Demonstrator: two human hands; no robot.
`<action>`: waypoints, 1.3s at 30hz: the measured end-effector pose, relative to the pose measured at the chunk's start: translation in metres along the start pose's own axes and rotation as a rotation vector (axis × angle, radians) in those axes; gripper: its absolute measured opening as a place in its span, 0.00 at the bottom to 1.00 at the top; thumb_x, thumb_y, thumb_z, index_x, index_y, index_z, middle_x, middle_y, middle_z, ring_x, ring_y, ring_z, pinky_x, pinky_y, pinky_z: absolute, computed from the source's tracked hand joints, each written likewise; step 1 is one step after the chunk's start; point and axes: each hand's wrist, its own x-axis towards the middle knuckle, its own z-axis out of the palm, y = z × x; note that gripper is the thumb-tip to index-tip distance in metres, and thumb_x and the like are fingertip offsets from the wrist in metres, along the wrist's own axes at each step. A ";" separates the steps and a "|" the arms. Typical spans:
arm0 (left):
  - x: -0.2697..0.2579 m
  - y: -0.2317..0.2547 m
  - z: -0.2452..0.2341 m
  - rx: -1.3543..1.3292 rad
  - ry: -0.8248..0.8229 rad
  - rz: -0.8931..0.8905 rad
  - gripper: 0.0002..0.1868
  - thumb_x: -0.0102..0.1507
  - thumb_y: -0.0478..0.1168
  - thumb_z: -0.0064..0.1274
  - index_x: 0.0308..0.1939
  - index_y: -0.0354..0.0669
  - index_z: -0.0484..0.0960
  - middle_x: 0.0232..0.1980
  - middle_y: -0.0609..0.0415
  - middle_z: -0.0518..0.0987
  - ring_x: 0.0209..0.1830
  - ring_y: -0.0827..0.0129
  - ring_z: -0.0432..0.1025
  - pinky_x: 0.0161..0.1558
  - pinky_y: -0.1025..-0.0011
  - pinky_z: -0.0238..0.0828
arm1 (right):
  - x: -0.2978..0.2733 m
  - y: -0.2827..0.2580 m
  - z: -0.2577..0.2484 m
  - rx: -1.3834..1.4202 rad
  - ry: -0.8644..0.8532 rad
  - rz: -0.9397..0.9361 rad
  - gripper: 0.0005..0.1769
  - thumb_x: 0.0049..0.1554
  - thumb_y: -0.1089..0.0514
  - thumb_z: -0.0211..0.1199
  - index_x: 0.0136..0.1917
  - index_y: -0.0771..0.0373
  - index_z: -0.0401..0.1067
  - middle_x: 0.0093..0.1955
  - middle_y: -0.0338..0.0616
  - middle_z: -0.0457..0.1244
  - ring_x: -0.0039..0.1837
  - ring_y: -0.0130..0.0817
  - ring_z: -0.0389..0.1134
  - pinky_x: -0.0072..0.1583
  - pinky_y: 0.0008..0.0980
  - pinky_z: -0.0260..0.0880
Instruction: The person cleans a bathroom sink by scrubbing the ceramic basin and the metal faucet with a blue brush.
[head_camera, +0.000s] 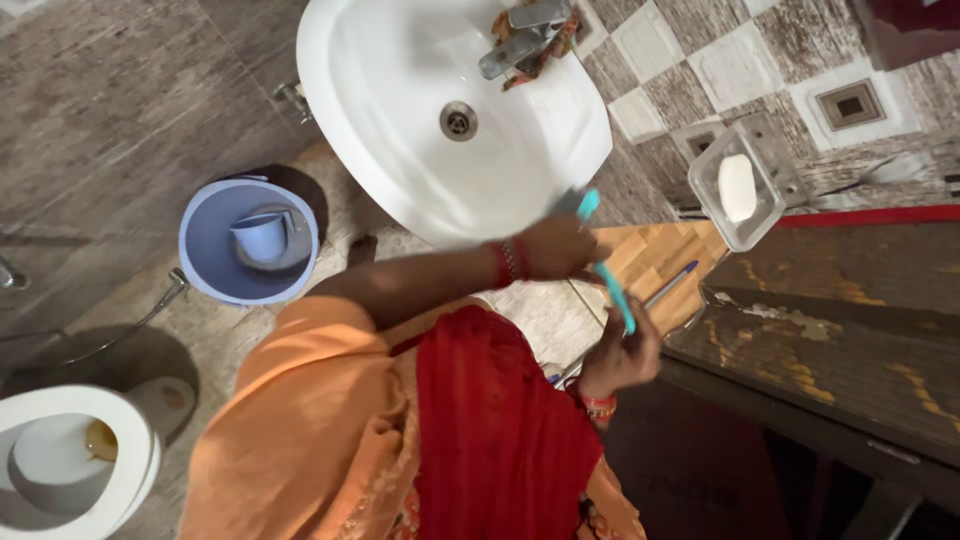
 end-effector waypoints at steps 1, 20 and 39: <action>-0.017 0.014 -0.005 -0.066 -0.047 -0.035 0.25 0.65 0.64 0.53 0.38 0.45 0.76 0.30 0.47 0.77 0.35 0.49 0.74 0.41 0.51 0.68 | -0.007 -0.007 -0.007 -0.113 0.000 -0.082 0.11 0.60 0.73 0.67 0.57 0.75 0.72 0.54 0.62 0.70 0.55 0.45 0.75 0.55 0.37 0.80; -0.052 0.049 -0.009 0.059 0.074 -0.213 0.24 0.64 0.60 0.56 0.43 0.42 0.77 0.42 0.44 0.80 0.46 0.50 0.75 0.46 0.53 0.71 | -0.024 0.003 -0.031 0.221 -0.118 0.040 0.10 0.64 0.70 0.63 0.58 0.69 0.70 0.59 0.55 0.69 0.63 0.43 0.71 0.67 0.41 0.73; -0.142 0.046 -0.053 -0.011 0.182 -0.054 0.23 0.63 0.59 0.55 0.43 0.43 0.76 0.40 0.44 0.81 0.47 0.47 0.77 0.51 0.55 0.74 | -0.078 -0.073 0.002 0.055 -0.199 -0.097 0.09 0.62 0.65 0.67 0.52 0.71 0.71 0.53 0.57 0.68 0.57 0.43 0.72 0.62 0.39 0.74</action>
